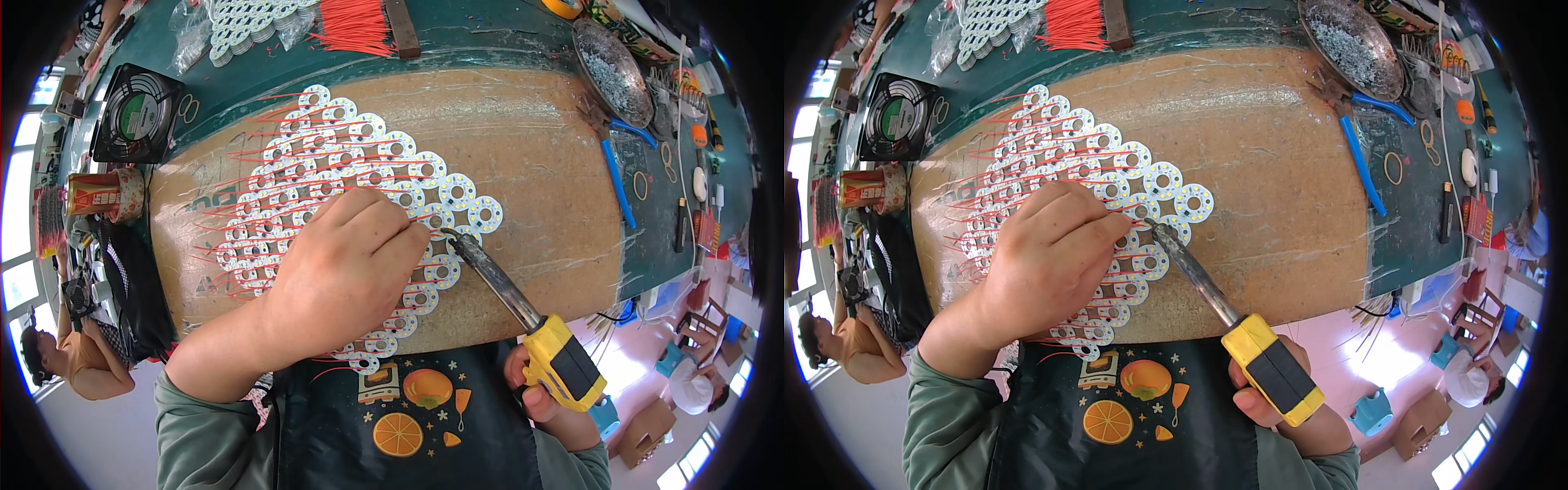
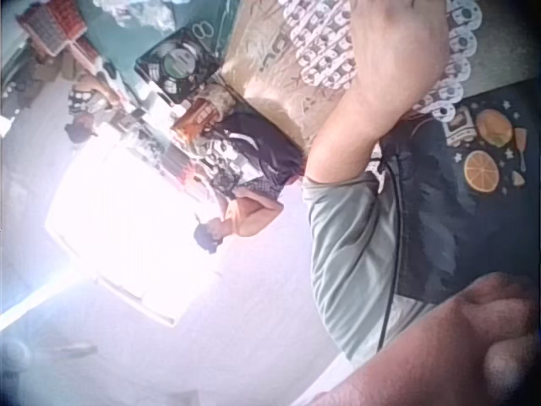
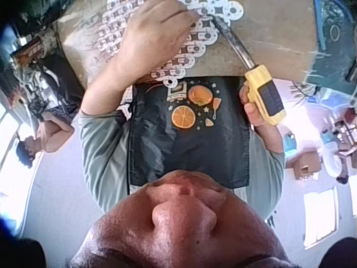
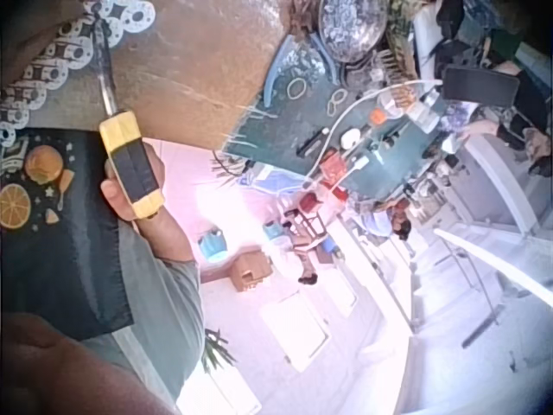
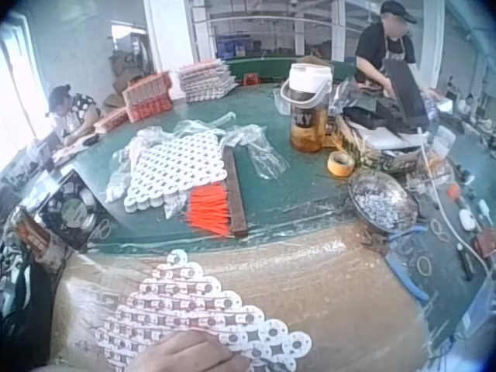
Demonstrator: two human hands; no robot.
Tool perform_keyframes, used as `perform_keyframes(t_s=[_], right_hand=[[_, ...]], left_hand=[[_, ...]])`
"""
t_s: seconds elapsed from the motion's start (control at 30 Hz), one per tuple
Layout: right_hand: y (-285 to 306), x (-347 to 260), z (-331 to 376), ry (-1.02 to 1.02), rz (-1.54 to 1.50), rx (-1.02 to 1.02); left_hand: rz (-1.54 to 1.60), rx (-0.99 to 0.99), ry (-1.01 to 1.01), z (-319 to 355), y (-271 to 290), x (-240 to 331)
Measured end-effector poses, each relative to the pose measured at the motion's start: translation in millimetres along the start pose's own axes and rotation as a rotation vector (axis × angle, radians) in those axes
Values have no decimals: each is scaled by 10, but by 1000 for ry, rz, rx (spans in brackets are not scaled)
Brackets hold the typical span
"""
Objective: The person solders red wires onto a circular LED board array using a soldering iron and solder.
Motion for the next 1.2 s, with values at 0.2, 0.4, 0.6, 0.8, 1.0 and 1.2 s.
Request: perform_keyframes(t_s=[0.2,0.4,0.6,0.8,1.0,1.2], right_hand=[[32,-35,-5,-63,-173,44],[116,23,84,-39,-209,150],[236,28,157,-6,-199,250],[194,44,122,-3,-11,51],[161,40,135,1,54,5],[151,-15,109,48,78,52]], left_hand=[[-12,-6,13,7,-4,-6],[6,37,2,-33,89,34],[90,-74,-30,-136,1,124],[43,-31,-23,-122,-106,121],[59,-41,-33,-116,-137,113],[70,-43,-24,-105,-135,116]])
Point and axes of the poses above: each hand's wrist, its own z-axis away from the middle knuckle, its own y-axis out of the back of the hand, x = y × z, the point moved 9 cm from there along -z, towards the middle knuckle, and after that the axes turned 5 degrees about z, right-handed, at the moved point
